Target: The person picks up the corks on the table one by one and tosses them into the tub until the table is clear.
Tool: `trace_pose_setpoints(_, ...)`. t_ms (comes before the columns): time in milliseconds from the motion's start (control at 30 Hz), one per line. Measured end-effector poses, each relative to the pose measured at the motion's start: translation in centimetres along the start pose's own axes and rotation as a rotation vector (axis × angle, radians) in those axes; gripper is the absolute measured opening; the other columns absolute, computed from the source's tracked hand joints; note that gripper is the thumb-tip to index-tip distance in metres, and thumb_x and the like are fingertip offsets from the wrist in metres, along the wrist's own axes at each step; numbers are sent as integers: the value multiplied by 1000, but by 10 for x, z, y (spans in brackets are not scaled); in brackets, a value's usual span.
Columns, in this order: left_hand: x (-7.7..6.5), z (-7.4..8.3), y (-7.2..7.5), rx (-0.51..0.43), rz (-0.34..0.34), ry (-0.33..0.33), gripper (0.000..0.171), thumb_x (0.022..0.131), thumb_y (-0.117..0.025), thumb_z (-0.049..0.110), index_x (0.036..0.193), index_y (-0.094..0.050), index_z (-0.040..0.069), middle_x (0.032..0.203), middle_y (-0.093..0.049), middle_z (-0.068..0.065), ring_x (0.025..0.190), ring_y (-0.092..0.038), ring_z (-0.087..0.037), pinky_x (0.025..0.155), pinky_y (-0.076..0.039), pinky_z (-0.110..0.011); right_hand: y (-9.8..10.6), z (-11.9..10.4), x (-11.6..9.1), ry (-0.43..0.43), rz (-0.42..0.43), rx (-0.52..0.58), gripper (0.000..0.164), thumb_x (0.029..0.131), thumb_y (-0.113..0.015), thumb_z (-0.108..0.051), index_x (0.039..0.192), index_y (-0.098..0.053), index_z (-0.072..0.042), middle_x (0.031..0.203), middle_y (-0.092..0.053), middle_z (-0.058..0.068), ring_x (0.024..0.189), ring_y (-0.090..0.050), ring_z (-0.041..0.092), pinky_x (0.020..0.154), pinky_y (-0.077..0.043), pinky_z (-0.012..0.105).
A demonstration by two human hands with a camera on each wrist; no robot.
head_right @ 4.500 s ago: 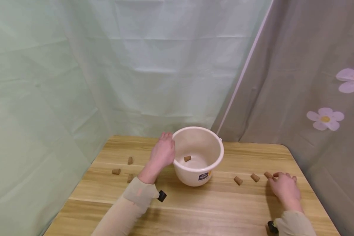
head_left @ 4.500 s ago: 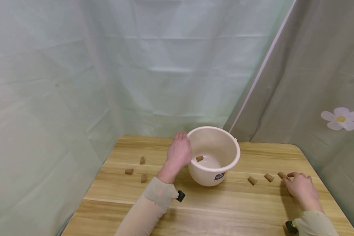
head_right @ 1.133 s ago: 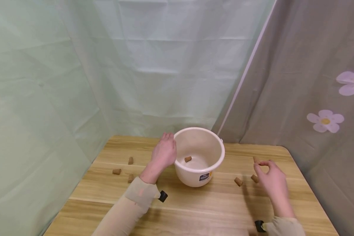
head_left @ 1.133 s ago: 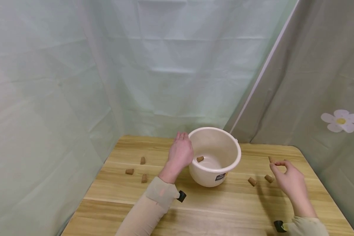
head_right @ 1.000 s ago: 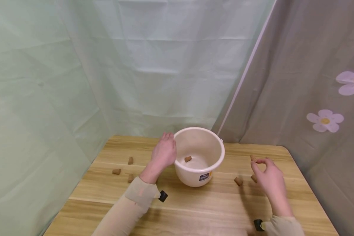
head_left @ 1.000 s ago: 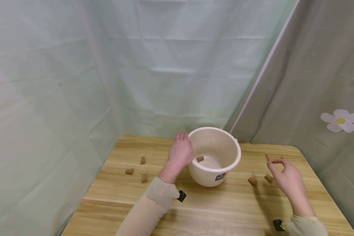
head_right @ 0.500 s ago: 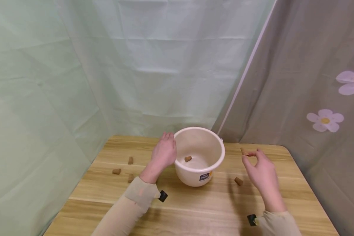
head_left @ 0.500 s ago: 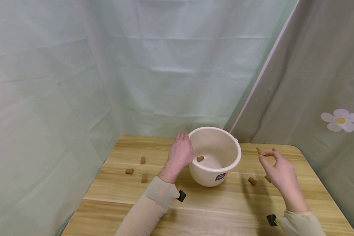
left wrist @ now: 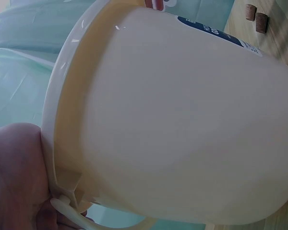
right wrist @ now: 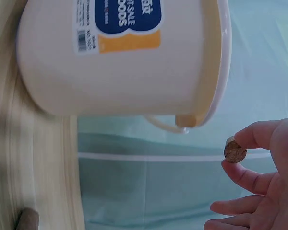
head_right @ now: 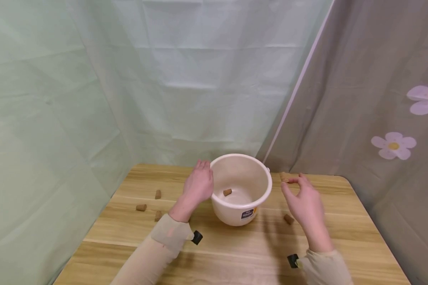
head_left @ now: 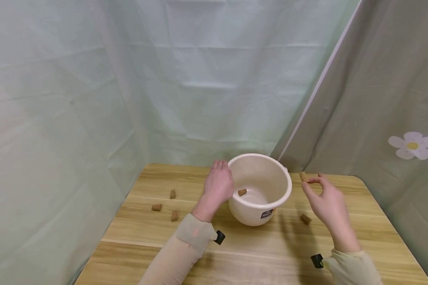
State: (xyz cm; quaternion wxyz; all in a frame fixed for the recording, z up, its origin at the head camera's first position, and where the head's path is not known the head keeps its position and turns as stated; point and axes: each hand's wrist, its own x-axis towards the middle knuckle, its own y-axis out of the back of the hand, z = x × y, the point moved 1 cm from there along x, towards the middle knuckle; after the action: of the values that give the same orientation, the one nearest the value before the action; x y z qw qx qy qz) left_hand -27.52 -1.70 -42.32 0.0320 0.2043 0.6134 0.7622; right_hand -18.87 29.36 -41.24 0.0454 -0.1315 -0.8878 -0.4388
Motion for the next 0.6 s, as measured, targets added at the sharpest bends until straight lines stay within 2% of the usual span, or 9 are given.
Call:
trace_pose_setpoints(67,0,0,0,6,0,-5,45,110,-40,8,144,-51,-20,146,-58,-32,145,-49,-47,124,-37,-50,-2,-3,0,4,8,12,56,108,-55,-55,132,-68,-5,164,-40,30,63,-62,34,72,-50,49)
trace_pose_setpoints(133,0,0,1,15,-4,-7,46,111,-39,9,145,-51,-20,146,-58,-32,145,-49,-46,125,-36,-49,-3,-6,-1,7,16,26,55,108,-56,-54,131,-69,-5,164,-40,30,93,-70,49,82,-54,60)
trace_pose_setpoints(167,0,0,1,18,-6,-8,46,111,-39,9,145,-51,-20,147,-58,-32,146,-49,-46,125,-36,-49,-4,-8,-1,11,19,34,54,108,-56,-53,130,-69,-6,165,-40,29,110,-67,54,89,-53,66)
trace_pose_setpoints(233,-1,1,2,15,-8,-5,46,112,-39,9,145,-51,-20,147,-57,-32,146,-48,-46,125,-36,-49,-5,-13,-2,19,23,48,53,108,-57,-52,130,-69,-6,165,-39,28,138,-48,60,104,-44,75)
trace_pose_setpoints(300,-1,1,2,16,-10,-5,46,112,-38,9,145,-51,-20,147,-57,-32,146,-48,-47,125,-36,-49,-5,-19,-3,24,24,60,52,108,-58,-52,129,-69,-6,165,-39,28,143,-41,61,108,-39,77)
trace_pose_setpoints(600,-1,1,2,-11,-19,10,47,113,-37,11,146,-49,-20,149,-56,-33,147,-47,-47,126,-34,-48,-7,-42,-6,45,12,106,51,108,-59,-52,128,-69,-6,168,-37,23,147,-37,60,112,-35,78)
